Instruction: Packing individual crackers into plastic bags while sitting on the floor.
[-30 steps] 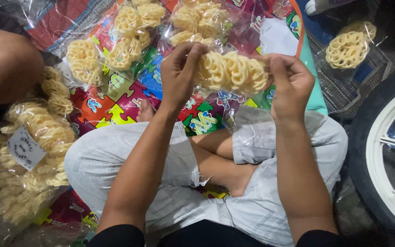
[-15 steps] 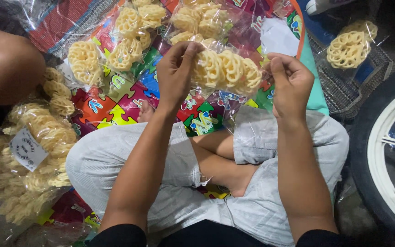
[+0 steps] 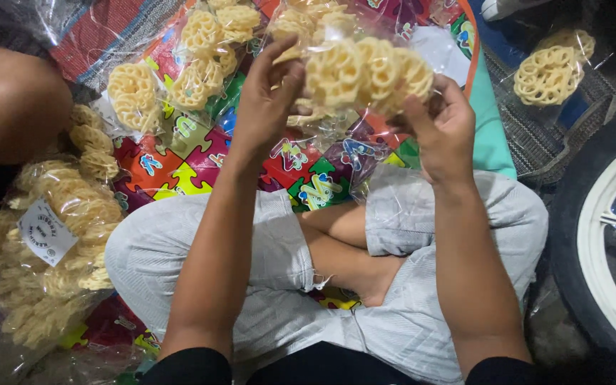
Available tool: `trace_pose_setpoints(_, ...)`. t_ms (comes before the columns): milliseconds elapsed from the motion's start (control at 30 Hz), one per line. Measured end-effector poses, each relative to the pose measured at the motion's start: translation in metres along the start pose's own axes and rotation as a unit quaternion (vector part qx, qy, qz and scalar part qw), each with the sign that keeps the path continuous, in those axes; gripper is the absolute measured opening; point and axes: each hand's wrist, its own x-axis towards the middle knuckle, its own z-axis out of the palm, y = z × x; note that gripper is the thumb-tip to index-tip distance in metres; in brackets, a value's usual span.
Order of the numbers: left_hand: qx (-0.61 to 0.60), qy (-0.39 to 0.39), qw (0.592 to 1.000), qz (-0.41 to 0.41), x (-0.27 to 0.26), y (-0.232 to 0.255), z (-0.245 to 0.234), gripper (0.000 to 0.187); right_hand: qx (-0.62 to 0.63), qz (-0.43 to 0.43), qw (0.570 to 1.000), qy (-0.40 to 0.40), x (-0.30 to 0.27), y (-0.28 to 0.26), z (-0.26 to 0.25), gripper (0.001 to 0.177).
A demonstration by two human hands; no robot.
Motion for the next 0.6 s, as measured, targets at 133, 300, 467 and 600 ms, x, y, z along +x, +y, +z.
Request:
trace_pose_setpoints(133,0.008,-0.056,0.997,-0.044,-0.003,0.005,-0.005,0.058,0.015,-0.024,0.999,-0.042,0.003,0.006,-0.008,0.068)
trace_pose_setpoints(300,-0.028,-0.007,1.000,0.003,0.002,-0.009,-0.008,0.051,-0.063,-0.013,0.995,-0.070,0.006,0.008,-0.018,0.060)
trace_pose_setpoints(467,-0.057,0.004,0.998,0.027,0.003,-0.013,-0.009,0.049,-0.079,-0.017,0.996,-0.023,0.012,0.012,-0.024,0.050)
trace_pose_setpoints(600,-0.026,0.001,0.999,0.021,0.001,-0.004,-0.007,0.049,-0.091,0.002,0.996,0.010,0.014,0.012,-0.029,0.042)
